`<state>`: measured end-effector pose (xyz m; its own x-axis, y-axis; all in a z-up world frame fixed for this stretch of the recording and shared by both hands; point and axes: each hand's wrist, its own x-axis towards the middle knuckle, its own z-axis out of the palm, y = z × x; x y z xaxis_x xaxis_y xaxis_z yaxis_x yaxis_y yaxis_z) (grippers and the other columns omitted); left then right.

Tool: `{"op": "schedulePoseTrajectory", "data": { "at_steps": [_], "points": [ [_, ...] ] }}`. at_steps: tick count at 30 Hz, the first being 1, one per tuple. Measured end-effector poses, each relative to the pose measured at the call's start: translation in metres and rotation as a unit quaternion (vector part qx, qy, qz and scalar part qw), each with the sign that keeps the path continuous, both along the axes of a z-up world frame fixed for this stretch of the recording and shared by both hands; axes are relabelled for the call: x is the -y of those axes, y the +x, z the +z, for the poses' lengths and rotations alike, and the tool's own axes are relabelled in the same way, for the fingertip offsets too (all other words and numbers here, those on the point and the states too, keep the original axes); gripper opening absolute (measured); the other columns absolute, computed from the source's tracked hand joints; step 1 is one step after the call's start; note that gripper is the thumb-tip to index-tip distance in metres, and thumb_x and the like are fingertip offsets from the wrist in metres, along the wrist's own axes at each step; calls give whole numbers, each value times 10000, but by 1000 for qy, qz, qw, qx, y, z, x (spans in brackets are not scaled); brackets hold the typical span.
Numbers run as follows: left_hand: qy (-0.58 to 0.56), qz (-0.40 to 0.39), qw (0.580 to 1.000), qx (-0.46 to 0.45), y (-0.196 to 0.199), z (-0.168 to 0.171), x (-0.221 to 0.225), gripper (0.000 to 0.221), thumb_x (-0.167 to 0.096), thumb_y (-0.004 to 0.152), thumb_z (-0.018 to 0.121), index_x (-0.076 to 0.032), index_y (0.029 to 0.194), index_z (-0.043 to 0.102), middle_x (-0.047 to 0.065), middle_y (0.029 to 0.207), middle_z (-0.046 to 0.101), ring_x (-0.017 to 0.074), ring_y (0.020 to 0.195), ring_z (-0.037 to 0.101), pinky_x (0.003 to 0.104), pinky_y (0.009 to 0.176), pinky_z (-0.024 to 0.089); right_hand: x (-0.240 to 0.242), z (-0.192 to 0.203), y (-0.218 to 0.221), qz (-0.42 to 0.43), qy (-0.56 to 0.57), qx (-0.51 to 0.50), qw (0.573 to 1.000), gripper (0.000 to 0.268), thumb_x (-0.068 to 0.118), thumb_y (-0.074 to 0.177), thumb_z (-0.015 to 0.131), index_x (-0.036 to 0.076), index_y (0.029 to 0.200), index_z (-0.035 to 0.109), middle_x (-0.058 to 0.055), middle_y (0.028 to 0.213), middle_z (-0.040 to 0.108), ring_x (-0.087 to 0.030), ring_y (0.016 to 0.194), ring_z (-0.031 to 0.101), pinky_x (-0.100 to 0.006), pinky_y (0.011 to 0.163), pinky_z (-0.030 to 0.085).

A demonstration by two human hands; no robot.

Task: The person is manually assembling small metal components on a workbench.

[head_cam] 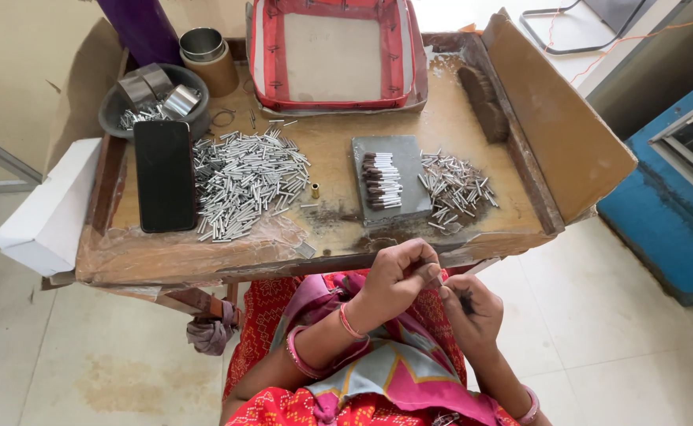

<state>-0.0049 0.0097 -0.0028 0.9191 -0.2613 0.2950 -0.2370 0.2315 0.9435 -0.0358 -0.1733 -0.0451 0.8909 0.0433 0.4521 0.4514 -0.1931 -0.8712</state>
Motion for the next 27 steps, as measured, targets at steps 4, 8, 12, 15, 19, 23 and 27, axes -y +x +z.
{"op": "schedulePoseTrajectory", "data": {
  "at_steps": [4,8,12,15,19,23,27],
  "points": [
    [40,21,999,19,-3,10,-5,43,5,968,677,3,938,647,11,771,645,39,733,560,225,640,471,-6,8,-1,-17,-31,17,999,21,-5,956,673,-3,962,652,44,684,548,-12,609,454,-190,545,361],
    [-2,8,996,86,-6,11,-7,67,24,934,693,9,988,655,17,899,643,41,851,583,217,768,508,-11,13,-1,-9,-8,13,1000,31,21,984,659,-6,996,652,44,710,573,-10,626,484,-186,552,378],
    [-100,-97,990,-30,1,-17,-6,45,-4,979,691,10,1017,672,4,908,652,41,849,585,212,763,499,-7,6,-1,7,-6,25,1000,71,64,1007,646,-6,1018,655,39,711,584,-11,626,501,-185,555,399],
    [-224,-187,947,-134,9,-33,-7,61,-47,1014,693,8,1036,678,13,872,662,66,769,590,229,707,493,-8,13,-2,5,-51,41,998,82,76,997,646,-1,988,672,27,656,578,-23,583,522,-198,532,412],
    [-302,-229,904,-198,14,-26,-18,101,-117,1009,685,-18,1001,665,39,827,688,112,707,632,265,672,530,-13,20,-3,46,-101,117,987,88,90,994,658,7,968,662,3,731,639,-38,633,580,-215,585,469],
    [-268,-172,937,-146,13,-24,-19,100,-120,997,706,-23,988,682,15,857,687,81,752,617,237,707,512,-15,9,-1,30,-108,96,989,87,85,975,665,-2,971,666,-4,711,640,-42,607,574,-219,565,463],
    [-134,-76,988,-23,13,-33,-13,98,-96,981,747,-19,965,689,-25,904,646,30,838,566,204,749,474,-14,3,1,34,-11,-52,998,125,65,992,624,-8,1085,666,29,667,561,-28,590,476,-208,534,375]
  ]
}}
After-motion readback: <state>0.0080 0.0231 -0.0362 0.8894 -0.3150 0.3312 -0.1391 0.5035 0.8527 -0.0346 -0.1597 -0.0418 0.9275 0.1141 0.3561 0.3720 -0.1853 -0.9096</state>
